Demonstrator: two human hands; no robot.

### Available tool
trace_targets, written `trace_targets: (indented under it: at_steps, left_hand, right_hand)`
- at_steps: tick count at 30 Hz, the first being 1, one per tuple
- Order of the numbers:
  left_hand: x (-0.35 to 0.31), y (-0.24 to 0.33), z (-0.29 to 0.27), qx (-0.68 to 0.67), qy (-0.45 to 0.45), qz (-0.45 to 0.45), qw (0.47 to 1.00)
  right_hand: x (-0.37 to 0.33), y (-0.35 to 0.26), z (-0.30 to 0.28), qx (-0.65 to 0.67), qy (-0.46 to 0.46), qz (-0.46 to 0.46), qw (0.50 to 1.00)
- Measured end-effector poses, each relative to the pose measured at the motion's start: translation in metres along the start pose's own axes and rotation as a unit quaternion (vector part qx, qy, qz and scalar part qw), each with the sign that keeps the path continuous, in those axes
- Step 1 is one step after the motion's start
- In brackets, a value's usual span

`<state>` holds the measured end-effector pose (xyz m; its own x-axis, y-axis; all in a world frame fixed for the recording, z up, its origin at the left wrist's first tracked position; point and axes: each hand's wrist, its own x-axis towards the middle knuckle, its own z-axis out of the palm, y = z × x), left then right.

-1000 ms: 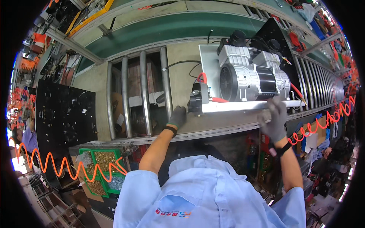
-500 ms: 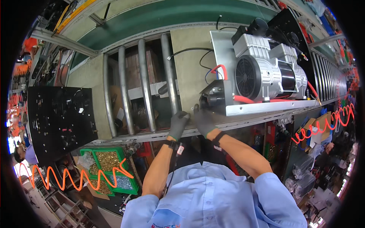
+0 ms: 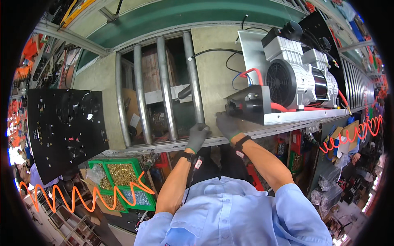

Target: The person lifts a motor and places it onto a metal chassis, then retrieves screws and washers from bins to secure the motor using a pneumatic screwdriver.

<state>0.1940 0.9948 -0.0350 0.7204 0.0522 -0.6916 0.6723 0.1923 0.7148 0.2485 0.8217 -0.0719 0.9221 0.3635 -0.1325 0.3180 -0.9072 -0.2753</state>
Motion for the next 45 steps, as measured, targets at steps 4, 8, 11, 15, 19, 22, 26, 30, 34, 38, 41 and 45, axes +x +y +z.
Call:
trace_targets:
  at_steps: [4, 8, 11, 15, 19, 22, 26, 30, 34, 38, 41, 45]
  left_hand:
    - [-0.003, -0.003, -0.007, 0.028, -0.019, -0.01, 0.999]
    - [-0.015, -0.004, -0.015, 0.047, -0.02, -0.005, 0.999]
    - [-0.026, -0.004, -0.02, 0.024, -0.012, 0.004, 1.0]
    - [-0.043, -0.003, -0.028, 0.093, -0.01, 0.015, 0.995]
    - [-0.054, -0.002, -0.035, 0.102, -0.016, -0.011, 0.995]
    - [-0.061, 0.001, -0.037, 0.074, -0.008, -0.014, 0.997]
    - [-0.07, 0.014, -0.04, 0.086, -0.007, 0.014, 0.996]
    - [-0.076, 0.035, -0.044, 0.078, -0.016, 0.03, 0.996]
    - [-0.082, 0.064, -0.036, 0.093, -0.018, 0.058, 0.994]
    - [-0.097, 0.111, -0.007, 0.098, -0.011, 0.09, 0.991]
    - [-0.12, 0.16, 0.023, 0.058, -0.048, 0.116, 0.99]
    - [-0.149, 0.215, 0.066, 0.023, -0.086, 0.257, 0.962]
  right_hand:
    - [0.006, -0.008, 0.002, 0.002, -0.062, 0.025, 0.998]
    - [0.009, -0.014, -0.003, 0.019, -0.051, 0.039, 0.998]
    - [0.014, -0.019, 0.001, 0.002, -0.05, 0.053, 0.997]
    - [0.029, -0.022, 0.033, -0.082, -0.003, 0.016, 0.997]
    - [0.045, -0.014, 0.074, -0.084, -0.05, 0.027, 0.995]
    - [0.05, -0.011, 0.088, -0.251, -0.019, -0.079, 0.965]
    - [0.047, -0.022, 0.077, -0.134, 0.026, 0.011, 0.991]
    - [0.045, -0.029, 0.056, -0.244, 0.11, -0.043, 0.963]
    - [0.038, -0.023, 0.04, -0.163, -0.006, -0.071, 0.984]
    - [0.004, -0.031, 0.011, 0.113, 0.047, 0.042, 0.992]
    - [-0.049, -0.039, -0.035, 0.236, 0.067, 0.122, 0.962]
    - [-0.101, -0.004, -0.122, 0.532, 0.187, 0.38, 0.733]
